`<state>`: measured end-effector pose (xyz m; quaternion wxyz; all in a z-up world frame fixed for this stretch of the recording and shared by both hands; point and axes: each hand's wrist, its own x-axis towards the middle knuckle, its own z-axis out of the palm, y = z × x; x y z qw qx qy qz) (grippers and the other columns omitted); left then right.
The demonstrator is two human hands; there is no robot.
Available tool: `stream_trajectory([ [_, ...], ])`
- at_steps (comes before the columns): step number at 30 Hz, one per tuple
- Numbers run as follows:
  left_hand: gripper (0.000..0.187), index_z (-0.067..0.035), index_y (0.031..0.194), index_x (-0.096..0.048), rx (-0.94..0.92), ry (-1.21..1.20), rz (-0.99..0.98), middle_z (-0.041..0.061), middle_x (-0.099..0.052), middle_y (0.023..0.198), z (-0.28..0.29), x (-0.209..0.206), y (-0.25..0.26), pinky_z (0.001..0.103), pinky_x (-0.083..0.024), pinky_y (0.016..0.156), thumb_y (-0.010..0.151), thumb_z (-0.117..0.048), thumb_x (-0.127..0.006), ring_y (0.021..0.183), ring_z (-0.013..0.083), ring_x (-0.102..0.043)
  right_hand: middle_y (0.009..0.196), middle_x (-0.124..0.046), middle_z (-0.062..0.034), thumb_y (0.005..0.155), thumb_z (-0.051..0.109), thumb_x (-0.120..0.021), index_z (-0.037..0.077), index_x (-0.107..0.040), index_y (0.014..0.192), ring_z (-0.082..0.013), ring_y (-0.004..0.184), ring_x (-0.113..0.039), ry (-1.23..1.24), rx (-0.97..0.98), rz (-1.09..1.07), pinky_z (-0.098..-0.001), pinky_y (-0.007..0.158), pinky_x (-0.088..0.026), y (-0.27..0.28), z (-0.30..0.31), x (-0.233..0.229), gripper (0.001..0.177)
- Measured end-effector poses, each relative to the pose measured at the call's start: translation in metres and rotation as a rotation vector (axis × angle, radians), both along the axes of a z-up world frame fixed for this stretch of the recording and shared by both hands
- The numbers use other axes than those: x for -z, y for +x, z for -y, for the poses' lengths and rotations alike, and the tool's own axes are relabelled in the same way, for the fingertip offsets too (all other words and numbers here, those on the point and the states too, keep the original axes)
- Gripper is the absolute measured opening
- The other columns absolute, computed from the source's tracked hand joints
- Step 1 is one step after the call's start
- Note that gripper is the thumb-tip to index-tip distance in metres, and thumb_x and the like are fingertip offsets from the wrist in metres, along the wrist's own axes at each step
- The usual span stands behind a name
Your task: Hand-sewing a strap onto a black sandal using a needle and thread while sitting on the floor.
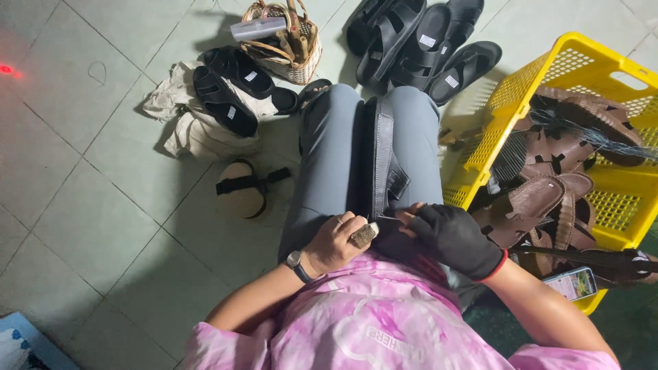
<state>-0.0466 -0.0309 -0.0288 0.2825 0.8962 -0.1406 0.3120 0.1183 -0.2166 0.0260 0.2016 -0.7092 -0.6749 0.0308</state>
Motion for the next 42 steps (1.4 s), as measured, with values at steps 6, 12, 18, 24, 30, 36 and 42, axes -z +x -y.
stream_trajectory([
  [6, 0.021, -0.006, 0.068, -0.054, -0.089, -0.040, 0.064, 0.006, -0.042, 0.070, 0.010, -0.030, 0.023, 0.032, -0.040, 0.045, 0.089, -0.003, -0.060, 0.055, 0.0241, -0.046, 0.088, -0.058, -0.0032, 0.090, 0.026, -0.049, 0.016, -0.058, 0.106, -0.0218, 0.072, -0.063, -0.058, 0.063, 0.025, -0.0344, 0.057, -0.053, 0.006, 0.006, 0.001, 0.021],
  [12, 0.022, -0.006, 0.069, -0.054, -0.075, 0.006, 0.055, 0.008, -0.047, 0.074, 0.001, -0.003, 0.001, 0.029, -0.041, 0.048, 0.090, -0.002, -0.054, 0.057, 0.0218, -0.048, 0.081, -0.060, -0.0054, 0.085, 0.026, -0.053, 0.016, -0.060, 0.095, -0.0243, 0.065, -0.066, -0.162, -0.001, 0.111, -0.0371, 0.054, -0.054, -0.001, 0.005, 0.004, 0.015],
  [18, 0.015, -0.009, 0.072, -0.061, -0.031, -0.040, -0.007, 0.008, -0.051, 0.079, 0.000, -0.012, -0.001, 0.032, -0.045, 0.049, 0.086, -0.013, -0.064, 0.061, 0.0228, -0.053, 0.068, -0.055, -0.0086, 0.095, 0.007, -0.045, 0.001, -0.057, 0.085, -0.0271, 0.064, -0.064, -0.316, 0.448, 0.156, -0.0295, 0.068, -0.054, 0.003, 0.013, 0.003, 0.017],
  [24, 0.044, -0.001, 0.089, -0.056, -0.168, -0.256, -0.309, 0.009, -0.053, 0.080, -0.009, -0.040, 0.004, 0.035, -0.049, 0.054, 0.086, -0.044, -0.064, 0.066, 0.0212, -0.052, 0.073, -0.069, -0.0048, 0.117, 0.043, -0.054, -0.003, -0.048, 0.127, -0.0230, 0.055, -0.071, -0.499, 1.131, 0.783, -0.0342, 0.039, -0.055, 0.146, 0.077, 0.004, 0.048],
  [30, 0.052, -0.001, 0.079, -0.066, -0.231, 0.079, -0.724, 0.012, -0.046, 0.086, -0.006, -0.046, 0.006, 0.044, -0.052, 0.053, 0.087, -0.050, -0.052, 0.076, 0.0351, -0.057, 0.103, -0.066, -0.0148, 0.069, 0.012, -0.075, 0.001, -0.053, 0.115, -0.0316, 0.093, -0.067, -0.123, 0.309, -0.183, -0.0388, 0.079, -0.056, 0.009, 0.005, 0.002, 0.052],
  [36, 0.025, -0.008, 0.075, -0.073, 0.082, -0.969, -0.605, 0.007, -0.060, 0.075, -0.027, -0.059, 0.018, 0.028, -0.048, 0.071, 0.094, -0.016, -0.059, 0.072, 0.0232, -0.059, 0.083, -0.069, -0.0080, 0.069, 0.022, -0.074, 0.014, -0.055, 0.123, -0.0320, 0.072, -0.070, -0.246, 0.161, -0.492, -0.0428, 0.061, -0.057, -0.011, 0.004, 0.011, 0.058],
  [42, 0.046, 0.000, 0.096, -0.066, 0.172, -1.734, -0.703, 0.017, -0.068, 0.107, -0.038, -0.080, 0.019, 0.020, -0.046, 0.044, 0.097, -0.041, -0.048, 0.092, 0.0268, -0.070, 0.066, -0.071, -0.0056, 0.076, 0.011, -0.069, 0.011, -0.071, 0.095, -0.0151, 0.058, -0.068, -0.181, 0.399, -1.093, -0.0298, 0.055, -0.055, -0.019, 0.007, 0.024, 0.020],
])
